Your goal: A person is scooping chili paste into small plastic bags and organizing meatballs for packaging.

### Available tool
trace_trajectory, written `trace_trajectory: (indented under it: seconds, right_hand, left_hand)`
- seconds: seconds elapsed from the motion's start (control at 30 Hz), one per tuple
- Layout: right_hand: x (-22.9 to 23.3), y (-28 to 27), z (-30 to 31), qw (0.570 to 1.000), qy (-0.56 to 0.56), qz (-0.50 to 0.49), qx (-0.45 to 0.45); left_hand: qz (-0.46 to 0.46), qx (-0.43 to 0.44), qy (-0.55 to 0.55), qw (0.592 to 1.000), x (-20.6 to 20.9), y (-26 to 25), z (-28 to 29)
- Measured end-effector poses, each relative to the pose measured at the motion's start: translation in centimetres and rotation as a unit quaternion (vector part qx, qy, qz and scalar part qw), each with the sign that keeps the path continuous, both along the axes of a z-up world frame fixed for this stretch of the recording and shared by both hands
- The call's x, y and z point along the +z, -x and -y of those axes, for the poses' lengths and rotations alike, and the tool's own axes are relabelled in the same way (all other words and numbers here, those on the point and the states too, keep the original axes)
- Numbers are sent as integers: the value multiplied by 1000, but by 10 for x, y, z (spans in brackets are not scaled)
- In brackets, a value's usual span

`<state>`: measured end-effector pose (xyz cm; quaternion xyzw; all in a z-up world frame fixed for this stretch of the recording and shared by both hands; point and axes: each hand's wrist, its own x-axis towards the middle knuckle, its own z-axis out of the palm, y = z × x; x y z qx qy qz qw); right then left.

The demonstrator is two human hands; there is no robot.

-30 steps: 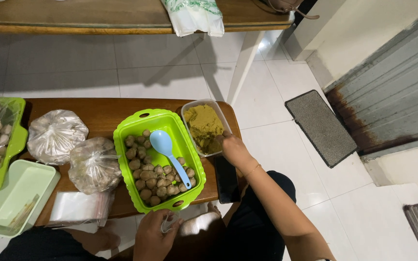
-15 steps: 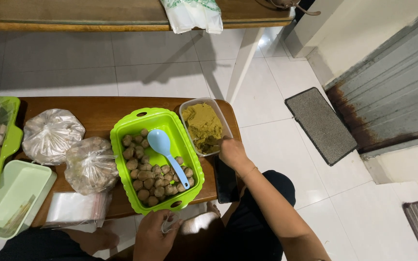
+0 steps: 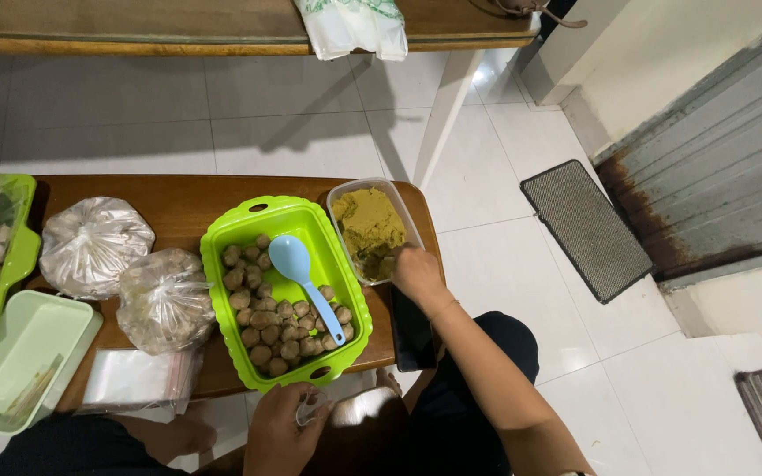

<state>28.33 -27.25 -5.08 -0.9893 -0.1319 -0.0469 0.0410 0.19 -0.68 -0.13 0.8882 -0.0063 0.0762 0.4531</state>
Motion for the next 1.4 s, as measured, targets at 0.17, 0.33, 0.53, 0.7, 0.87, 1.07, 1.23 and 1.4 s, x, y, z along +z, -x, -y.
trace_trajectory:
  seconds: [0.17, 0.33, 0.53, 0.7, 0.87, 1.07, 1.23, 1.4]
  right_hand:
    - [-17, -7, 8, 996, 60, 62, 12]
    - [40, 1, 3, 989, 31, -111, -87]
    - [-4, -7, 13, 995, 54, -13, -77]
    - [-29, -4, 2, 999, 15, 13, -47]
    - [-21, 3, -4, 999, -29, -17, -37]
    - [-8, 20, -11, 997, -32, 59, 44]
    - [-13, 24, -18, 988, 21, 72, 138]
    - [5, 24, -20, 991, -9, 33, 131]
  left_hand:
    - [-3, 10, -8, 1000, -2, 1, -4]
    - [28, 19, -5, 999, -5, 4, -5]
    - [31, 7, -6, 999, -9, 1, -3]
    - [31, 9, -15, 999, 0, 2, -3]
    - [26, 19, -15, 999, -3, 3, -2]
    - [10, 7, -14, 1000, -7, 3, -3]
    - [1, 1, -14, 1000, -1, 3, -1]
    - [49, 17, -13, 999, 4, 3, -2]
